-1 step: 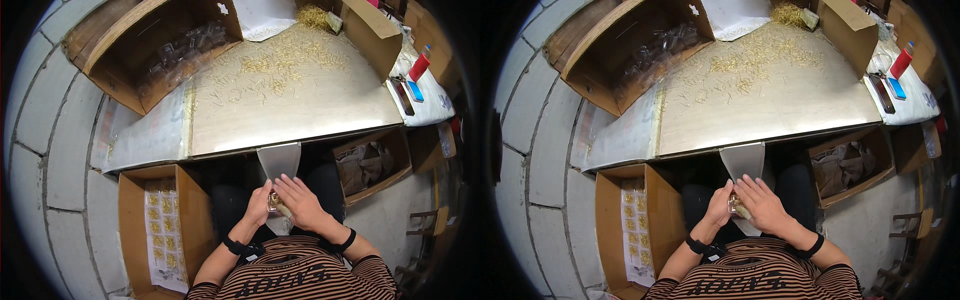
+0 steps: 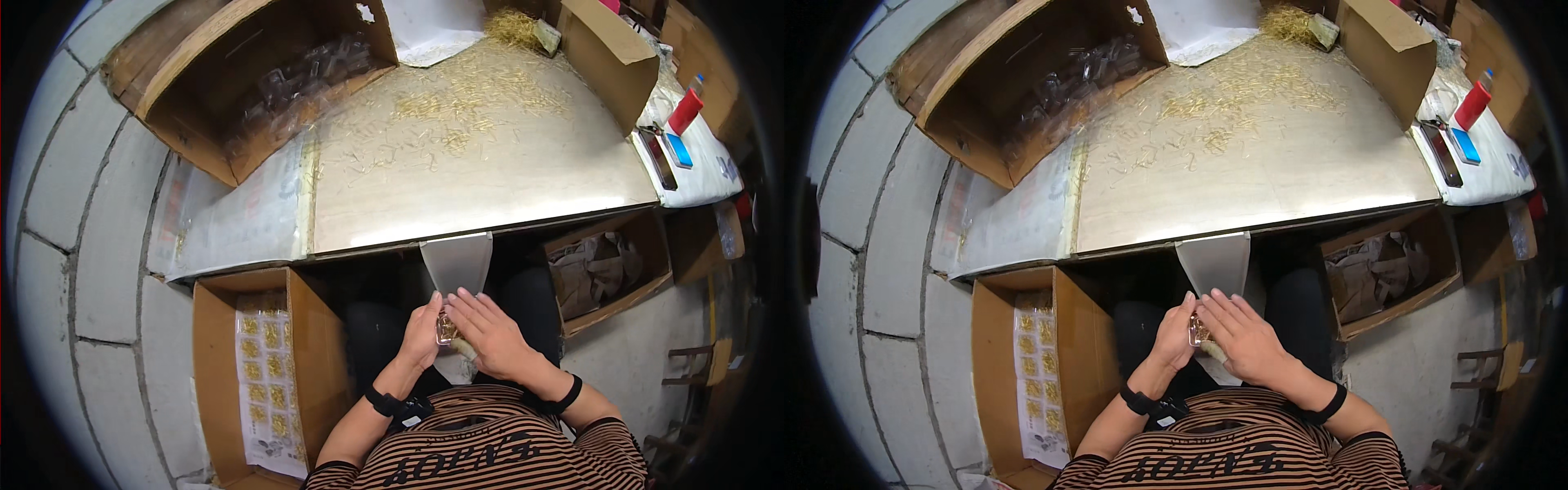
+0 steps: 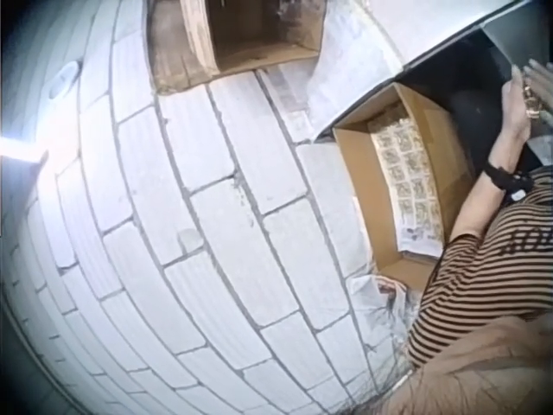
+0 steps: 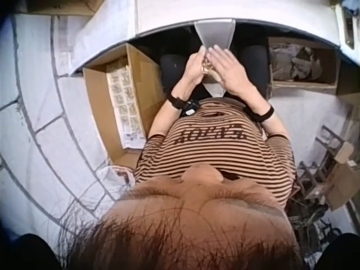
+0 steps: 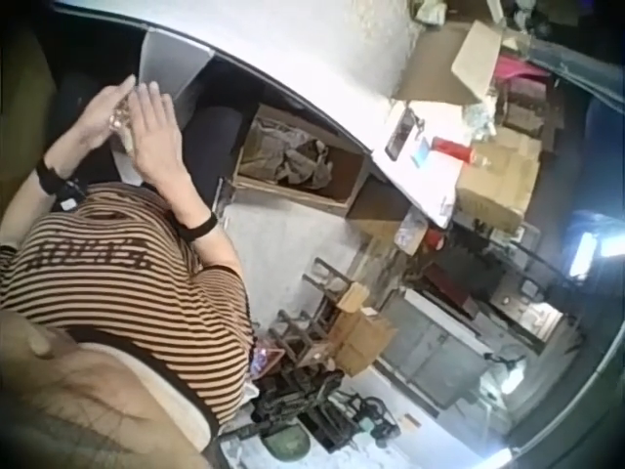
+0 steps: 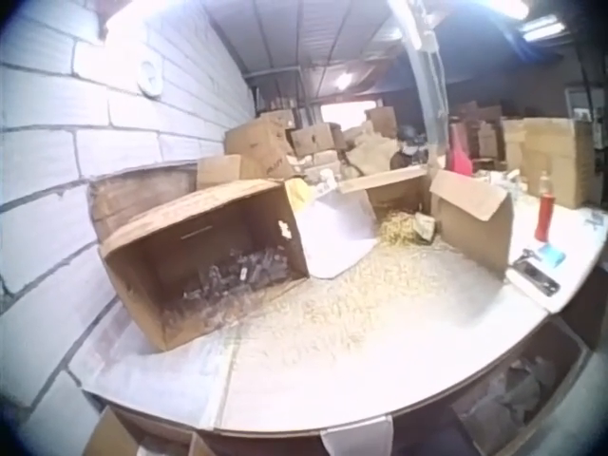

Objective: Gather small metal pins from a workbench and place them into small plastic bags, then organize the bags into a larger shipping box.

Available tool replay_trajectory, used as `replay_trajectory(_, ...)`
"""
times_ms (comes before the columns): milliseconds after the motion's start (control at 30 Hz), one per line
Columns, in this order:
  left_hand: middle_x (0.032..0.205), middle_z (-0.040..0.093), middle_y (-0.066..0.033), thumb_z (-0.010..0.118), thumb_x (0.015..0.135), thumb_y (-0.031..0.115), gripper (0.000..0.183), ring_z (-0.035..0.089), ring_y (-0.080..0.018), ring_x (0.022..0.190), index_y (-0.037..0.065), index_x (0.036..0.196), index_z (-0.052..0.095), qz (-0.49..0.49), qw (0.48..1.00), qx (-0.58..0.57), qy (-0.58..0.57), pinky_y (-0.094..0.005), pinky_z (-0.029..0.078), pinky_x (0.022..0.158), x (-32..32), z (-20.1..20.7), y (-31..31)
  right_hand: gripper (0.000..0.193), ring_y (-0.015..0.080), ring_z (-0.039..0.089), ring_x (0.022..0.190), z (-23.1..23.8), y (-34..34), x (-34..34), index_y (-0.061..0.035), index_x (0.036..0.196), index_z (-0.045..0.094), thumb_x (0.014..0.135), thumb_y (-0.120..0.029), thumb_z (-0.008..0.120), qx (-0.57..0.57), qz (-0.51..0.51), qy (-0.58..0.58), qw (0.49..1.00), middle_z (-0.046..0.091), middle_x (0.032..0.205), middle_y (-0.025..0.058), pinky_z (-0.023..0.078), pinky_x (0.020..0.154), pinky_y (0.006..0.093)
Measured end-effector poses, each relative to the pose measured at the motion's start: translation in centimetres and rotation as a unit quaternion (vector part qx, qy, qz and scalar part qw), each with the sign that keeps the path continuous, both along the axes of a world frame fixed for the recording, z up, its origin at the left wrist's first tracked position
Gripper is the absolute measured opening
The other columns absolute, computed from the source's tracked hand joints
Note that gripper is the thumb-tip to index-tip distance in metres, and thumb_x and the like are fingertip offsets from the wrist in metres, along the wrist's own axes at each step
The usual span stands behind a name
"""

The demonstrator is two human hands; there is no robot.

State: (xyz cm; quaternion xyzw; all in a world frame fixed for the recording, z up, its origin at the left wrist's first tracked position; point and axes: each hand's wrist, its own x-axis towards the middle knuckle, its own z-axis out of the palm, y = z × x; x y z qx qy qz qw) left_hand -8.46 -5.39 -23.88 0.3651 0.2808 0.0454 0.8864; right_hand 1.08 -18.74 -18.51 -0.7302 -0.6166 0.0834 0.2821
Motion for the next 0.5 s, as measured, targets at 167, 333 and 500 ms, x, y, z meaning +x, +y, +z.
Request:
replay_trajectory(167, 0.091, 0.063, -0.0065, 0.037, 0.101, 0.035, 0.042, 0.062, -0.0123, 0.080, -0.001, 0.102, 0.058, 0.066, 0.998, -0.009, -0.021, -0.0268, 0.052, 0.071, 0.3, 1.1, -0.8, 0.066, 0.0338, 0.038, 0.131, 0.8, 0.4, 0.1, 0.0063, 0.132, 0.041, 0.072, -0.010, 0.065, -0.018, 0.033, -0.037, 0.999, 0.042, 0.137, 0.0228, 0.029, 0.109, 0.0441)
replay_trajectory(333, 0.097, 0.063, -0.0078, 0.037, 0.101, 0.036, 0.042, 0.062, -0.0125, 0.085, -0.001, 0.105, 0.057, 0.079, 0.994, -0.055, -0.048, -0.0260, 0.052, 0.075, -0.2, 0.3, 0.0, 0.067, 0.0332, 0.041, 0.129, 1.2, 1.5, 0.0, 0.0032, 0.134, 0.039, 0.074, -0.009, 0.066, -0.007, 0.034, 0.024, 0.999, 0.043, 0.137, 0.0208, 0.032, 0.107, 0.0434)
replay_trajectory(500, 0.099, 0.064, -0.0097, 0.037, 0.100, 0.039, 0.046, 0.064, -0.0140, 0.085, -0.001, 0.110, 0.057, 0.005, 0.999, -0.021, -0.033, -0.0261, 0.055, 0.069, -1.4, 0.8, 1.0, 0.050, 0.0327, 0.049, 0.122, 1.1, 0.8, 1.8, -0.0018, 0.129, 0.048, 0.082, -0.013, 0.063, 0.078, -0.024, 0.063, 0.995, 0.051, 0.131, 0.0172, 0.039, 0.102, 0.0444)
